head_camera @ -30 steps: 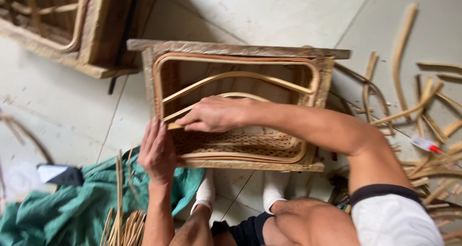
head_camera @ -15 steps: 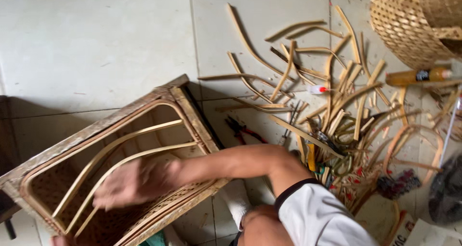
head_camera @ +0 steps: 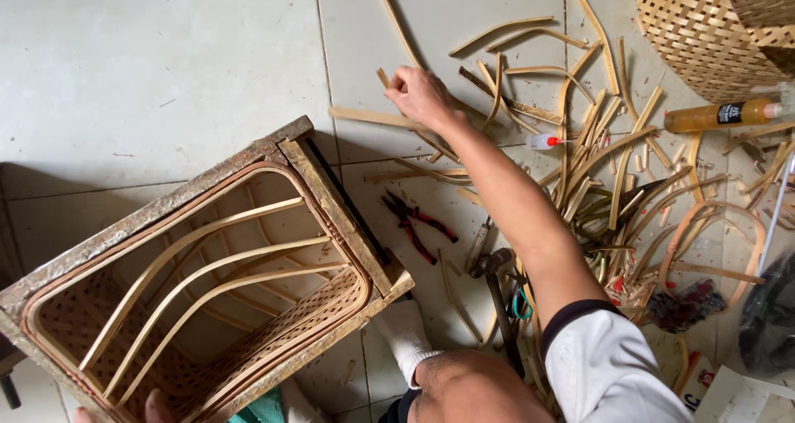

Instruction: The person assembles a rectangular bamboo basket by inserting curved bamboo strips into a wooden mold, tapping them into place with a hammer, and applying glue along the frame edges. The person uses pliers to trim excess strip ends and repeatedly adjusts the strips to fit the mold.

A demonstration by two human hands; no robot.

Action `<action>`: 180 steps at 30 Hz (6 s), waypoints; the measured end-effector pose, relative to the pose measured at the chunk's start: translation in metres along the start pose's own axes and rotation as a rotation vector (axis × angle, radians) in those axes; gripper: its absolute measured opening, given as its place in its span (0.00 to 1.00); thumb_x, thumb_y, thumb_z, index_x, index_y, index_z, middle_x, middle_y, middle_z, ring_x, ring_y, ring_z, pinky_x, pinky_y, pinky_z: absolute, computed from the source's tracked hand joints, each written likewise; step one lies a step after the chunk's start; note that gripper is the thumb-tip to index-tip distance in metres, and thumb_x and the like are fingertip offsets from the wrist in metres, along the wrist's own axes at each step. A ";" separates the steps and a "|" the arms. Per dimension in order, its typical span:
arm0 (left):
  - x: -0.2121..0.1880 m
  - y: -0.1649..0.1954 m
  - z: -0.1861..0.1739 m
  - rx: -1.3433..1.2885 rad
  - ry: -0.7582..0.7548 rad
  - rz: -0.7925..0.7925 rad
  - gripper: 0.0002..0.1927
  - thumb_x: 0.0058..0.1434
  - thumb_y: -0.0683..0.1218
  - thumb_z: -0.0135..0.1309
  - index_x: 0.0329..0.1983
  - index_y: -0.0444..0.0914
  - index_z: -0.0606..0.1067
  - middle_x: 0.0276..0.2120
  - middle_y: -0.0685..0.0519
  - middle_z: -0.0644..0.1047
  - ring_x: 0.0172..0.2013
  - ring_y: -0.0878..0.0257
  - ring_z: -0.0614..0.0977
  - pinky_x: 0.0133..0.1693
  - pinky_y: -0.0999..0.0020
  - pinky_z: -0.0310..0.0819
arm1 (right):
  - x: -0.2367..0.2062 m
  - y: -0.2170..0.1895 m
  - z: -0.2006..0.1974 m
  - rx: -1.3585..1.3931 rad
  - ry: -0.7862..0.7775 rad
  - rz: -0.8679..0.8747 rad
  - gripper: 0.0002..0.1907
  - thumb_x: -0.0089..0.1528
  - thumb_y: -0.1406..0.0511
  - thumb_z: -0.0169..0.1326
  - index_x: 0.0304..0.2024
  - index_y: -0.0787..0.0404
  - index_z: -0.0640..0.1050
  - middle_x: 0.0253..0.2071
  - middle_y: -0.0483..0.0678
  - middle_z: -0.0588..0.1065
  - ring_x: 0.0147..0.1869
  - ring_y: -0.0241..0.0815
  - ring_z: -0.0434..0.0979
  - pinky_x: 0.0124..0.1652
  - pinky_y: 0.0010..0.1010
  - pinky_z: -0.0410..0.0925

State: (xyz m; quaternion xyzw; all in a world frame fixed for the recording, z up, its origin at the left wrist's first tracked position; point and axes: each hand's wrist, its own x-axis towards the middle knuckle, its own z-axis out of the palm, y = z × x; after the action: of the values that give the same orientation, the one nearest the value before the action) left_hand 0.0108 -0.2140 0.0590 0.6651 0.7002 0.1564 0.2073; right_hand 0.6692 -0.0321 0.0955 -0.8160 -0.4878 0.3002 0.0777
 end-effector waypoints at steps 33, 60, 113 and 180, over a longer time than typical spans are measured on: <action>-0.011 0.197 0.029 -0.019 -0.486 0.829 0.35 0.50 0.40 0.59 0.64 0.35 0.67 0.33 0.51 0.77 0.33 0.56 0.80 0.39 0.62 0.77 | -0.112 0.057 0.047 -0.189 0.020 -0.149 0.23 0.58 0.62 0.64 0.52 0.67 0.76 0.46 0.58 0.74 0.52 0.53 0.72 0.51 0.46 0.67; -0.034 0.198 0.038 -0.133 -0.624 0.814 0.29 0.56 0.43 0.59 0.61 0.32 0.68 0.43 0.44 0.80 0.40 0.50 0.83 0.42 0.60 0.79 | -0.182 -0.104 0.130 0.781 0.302 -0.454 0.20 0.77 0.63 0.47 0.72 0.50 0.69 0.32 0.40 0.75 0.34 0.29 0.72 0.35 0.21 0.70; 0.157 0.162 0.058 0.421 0.016 0.992 0.22 0.79 0.54 0.46 0.71 0.43 0.66 0.57 0.48 0.74 0.53 0.58 0.77 0.59 0.60 0.70 | -0.272 0.063 -0.003 0.029 0.317 -0.118 0.15 0.69 0.62 0.56 0.55 0.62 0.78 0.38 0.50 0.81 0.36 0.39 0.81 0.34 0.30 0.77; 0.208 0.170 0.019 0.335 -0.276 0.685 0.32 0.57 0.67 0.60 0.49 0.36 0.73 0.37 0.49 0.76 0.41 0.54 0.77 0.44 0.57 0.73 | -0.023 -0.307 0.000 -0.680 -0.827 -0.338 0.12 0.64 0.58 0.58 0.46 0.55 0.84 0.33 0.47 0.84 0.34 0.38 0.83 0.34 0.32 0.74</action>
State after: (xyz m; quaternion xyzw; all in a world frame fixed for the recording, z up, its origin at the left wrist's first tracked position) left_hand 0.1616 0.0031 0.1093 0.8993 0.4194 0.0095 0.1238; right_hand 0.4319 0.1057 0.2340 -0.5198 -0.6710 0.4045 -0.3405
